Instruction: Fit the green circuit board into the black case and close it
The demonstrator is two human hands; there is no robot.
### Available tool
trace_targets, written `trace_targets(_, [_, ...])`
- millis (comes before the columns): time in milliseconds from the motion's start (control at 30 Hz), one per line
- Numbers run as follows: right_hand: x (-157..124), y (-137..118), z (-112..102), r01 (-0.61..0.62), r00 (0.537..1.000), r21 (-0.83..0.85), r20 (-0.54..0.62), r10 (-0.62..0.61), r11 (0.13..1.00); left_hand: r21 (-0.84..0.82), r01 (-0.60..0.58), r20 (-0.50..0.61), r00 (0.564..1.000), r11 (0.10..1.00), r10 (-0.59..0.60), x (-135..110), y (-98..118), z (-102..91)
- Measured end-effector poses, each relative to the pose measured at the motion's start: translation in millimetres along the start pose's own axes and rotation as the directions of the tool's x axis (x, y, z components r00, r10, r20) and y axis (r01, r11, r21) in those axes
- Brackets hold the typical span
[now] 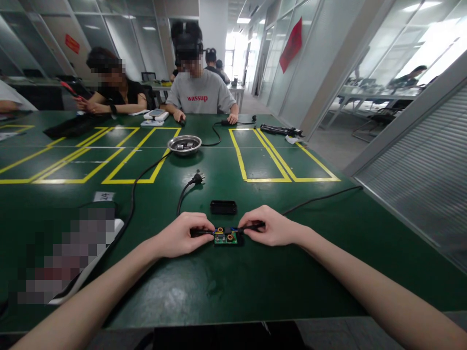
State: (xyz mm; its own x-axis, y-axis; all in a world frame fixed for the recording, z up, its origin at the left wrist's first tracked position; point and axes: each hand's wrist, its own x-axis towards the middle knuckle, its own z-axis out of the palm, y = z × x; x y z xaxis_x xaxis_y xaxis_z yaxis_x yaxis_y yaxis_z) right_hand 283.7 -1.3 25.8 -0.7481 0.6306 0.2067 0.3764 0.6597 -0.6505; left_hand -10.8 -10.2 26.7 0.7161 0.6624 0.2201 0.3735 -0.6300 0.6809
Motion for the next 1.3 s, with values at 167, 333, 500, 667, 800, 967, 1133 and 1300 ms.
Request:
trace_targets(167, [1,10,0,-0.008,0.997,-0.203,-0.081,-0.009,0.979,0.082,0.078,-0.071,0.995,0.994,-0.072,5,-2,9.1])
trace_targets(333, [1,10,-2,-0.008,0.998,-0.246,-0.065,-0.008,0.969,0.174,0.073,-0.106,0.993,0.982,-0.055,5,-4,8.0])
trace_targets(500, [2,12,-3,0.030,0.997,-0.271,-0.066,-0.049,0.962,0.212,0.093,-0.141,0.988,0.973,-0.064,5,-7,3.6])
trace_targets(667, [2,15,-1,0.080,0.994,-0.342,-0.042,-0.100,0.936,0.192,0.147,-0.247,0.964,0.970,-0.097,7,-9,4.8])
trace_targets(800, [4,17,1,0.112,0.991,-0.411,-0.024,-0.134,0.905,0.156,0.107,-0.171,0.982,0.982,-0.080,6,-12,0.6])
trace_targets(967, [5,15,2,0.140,0.987,-0.527,0.003,-0.163,0.838,0.214,0.028,-0.091,0.996,0.976,-0.008,3,-13,-4.7])
trace_targets(1133, [7,10,4,0.141,0.989,-0.667,0.061,-0.135,0.731,0.382,-0.011,-0.136,0.988,0.924,0.068,3,-11,1.1])
trace_targets(1300, [10,7,5,0.137,0.989,-0.675,0.049,-0.142,0.725,0.432,0.025,-0.167,0.985,0.901,0.053,5,-9,5.7])
